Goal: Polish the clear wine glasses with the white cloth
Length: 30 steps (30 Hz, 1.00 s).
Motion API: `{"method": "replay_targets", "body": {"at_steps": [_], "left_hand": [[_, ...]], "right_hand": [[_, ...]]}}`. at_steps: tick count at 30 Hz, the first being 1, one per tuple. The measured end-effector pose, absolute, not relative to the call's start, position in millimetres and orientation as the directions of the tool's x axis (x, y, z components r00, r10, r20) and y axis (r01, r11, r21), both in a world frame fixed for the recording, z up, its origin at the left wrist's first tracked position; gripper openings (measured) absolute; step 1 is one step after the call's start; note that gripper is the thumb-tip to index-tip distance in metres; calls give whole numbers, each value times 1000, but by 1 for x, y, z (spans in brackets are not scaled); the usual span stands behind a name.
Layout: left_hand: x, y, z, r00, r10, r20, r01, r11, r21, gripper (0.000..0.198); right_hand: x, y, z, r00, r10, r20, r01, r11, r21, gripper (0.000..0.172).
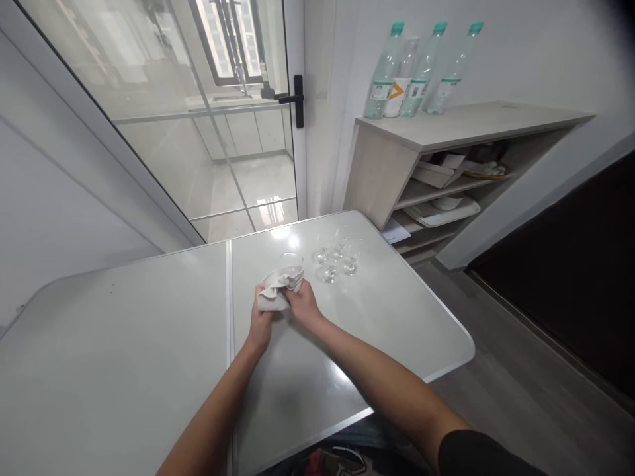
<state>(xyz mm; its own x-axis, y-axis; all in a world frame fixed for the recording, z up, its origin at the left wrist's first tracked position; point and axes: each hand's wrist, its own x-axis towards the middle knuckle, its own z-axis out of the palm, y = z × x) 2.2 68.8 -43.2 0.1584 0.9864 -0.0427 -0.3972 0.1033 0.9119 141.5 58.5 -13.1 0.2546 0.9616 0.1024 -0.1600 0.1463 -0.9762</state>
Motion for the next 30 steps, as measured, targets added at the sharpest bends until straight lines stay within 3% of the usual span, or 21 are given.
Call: {"method": "replay_targets", "body": {"at_steps": [3, 6, 9, 12, 14, 16, 18, 20, 21, 23, 24, 26, 28, 30], "left_hand": [[-3, 76, -29, 61, 996, 65, -455, -30, 890, 29], [-8, 81, -16, 239, 969, -54, -545, 180, 819, 43], [-16, 78, -10, 424, 898, -117, -537, 353, 766, 74], [-24, 74, -12, 437, 896, -80, -535, 331, 777, 76], [-24, 75, -15, 383, 922, -62, -531, 274, 802, 71], [-20, 77, -19, 300, 952, -65, -528, 223, 819, 69], [-13, 81, -21, 202, 977, -74, -522, 171, 836, 64], [-5, 83, -21, 118, 992, -53, -511, 106, 853, 59], [-3, 83, -21, 90, 995, -35, -507, 76, 859, 57], [-1, 83, -21, 67, 998, -18, -512, 50, 858, 55], [-2, 83, -21, 74, 997, -25, -516, 60, 855, 55], [-5, 82, -20, 117, 991, -61, -528, 114, 842, 56], [-9, 81, -20, 176, 979, -99, -547, 181, 817, 59], [-12, 81, -20, 207, 971, -117, -580, 218, 785, 61]], "right_hand": [[146, 61, -12, 210, 978, -5, -251, 49, -967, 44], [139, 55, -13, -137, 981, -138, -429, -185, -884, 49], [128, 46, -16, -503, 849, -161, -472, -426, -772, 47], [123, 41, -20, -605, 786, -128, -472, -484, -737, 46], [124, 42, -21, -606, 785, -127, -430, -458, -778, 47], [127, 44, -20, -545, 830, -114, -316, -330, -890, 42], [131, 45, -19, -394, 917, -67, -49, -93, -994, 28], [134, 45, -16, -203, 979, 10, 325, 77, -942, 13], [136, 44, -15, -129, 991, 41, 474, 98, -875, 16], [137, 44, -13, -63, 996, 57, 602, 84, -794, 22], [138, 44, -13, -76, 996, 50, 578, 84, -812, 21], [139, 46, -13, -171, 985, -6, 349, 54, -936, 15], [139, 49, -13, -306, 950, -65, 63, -48, -997, 28], [139, 51, -13, -370, 923, -109, -144, -172, -974, 43]]}}
